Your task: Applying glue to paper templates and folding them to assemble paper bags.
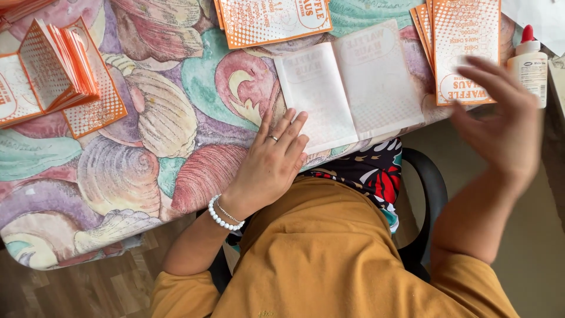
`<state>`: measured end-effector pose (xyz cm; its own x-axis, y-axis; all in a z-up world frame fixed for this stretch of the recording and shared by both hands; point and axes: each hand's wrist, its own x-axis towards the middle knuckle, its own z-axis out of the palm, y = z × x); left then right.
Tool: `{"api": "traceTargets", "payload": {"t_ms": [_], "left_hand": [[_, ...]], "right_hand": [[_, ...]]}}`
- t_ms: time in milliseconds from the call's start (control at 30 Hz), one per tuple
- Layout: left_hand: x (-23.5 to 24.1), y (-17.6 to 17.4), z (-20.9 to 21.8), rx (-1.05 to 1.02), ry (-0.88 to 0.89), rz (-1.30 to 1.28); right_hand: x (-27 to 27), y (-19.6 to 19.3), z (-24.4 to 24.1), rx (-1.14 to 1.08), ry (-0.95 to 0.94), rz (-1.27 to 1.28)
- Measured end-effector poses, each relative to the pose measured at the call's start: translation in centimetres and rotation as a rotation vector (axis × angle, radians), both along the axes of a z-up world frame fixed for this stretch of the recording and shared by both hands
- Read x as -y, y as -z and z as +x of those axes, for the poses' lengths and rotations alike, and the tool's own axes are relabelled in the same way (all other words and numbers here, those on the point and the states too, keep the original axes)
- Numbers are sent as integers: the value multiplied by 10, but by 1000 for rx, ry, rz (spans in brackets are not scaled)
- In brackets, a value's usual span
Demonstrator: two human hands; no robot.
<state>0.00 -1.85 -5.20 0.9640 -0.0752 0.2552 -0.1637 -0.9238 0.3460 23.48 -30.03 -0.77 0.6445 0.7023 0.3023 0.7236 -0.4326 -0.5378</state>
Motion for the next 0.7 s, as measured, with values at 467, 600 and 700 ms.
{"api": "traceTargets", "payload": {"t_ms": [467, 600, 700], "left_hand": [[-3, 5, -19, 127, 54, 18], [-3, 7, -20, 127, 74, 39], [-1, 6, -17, 78, 100, 65]], "right_hand": [[89, 90, 69, 661, 321, -276], [81, 87, 65, 682, 229, -4], [89, 115, 80, 678, 483, 279]]}}
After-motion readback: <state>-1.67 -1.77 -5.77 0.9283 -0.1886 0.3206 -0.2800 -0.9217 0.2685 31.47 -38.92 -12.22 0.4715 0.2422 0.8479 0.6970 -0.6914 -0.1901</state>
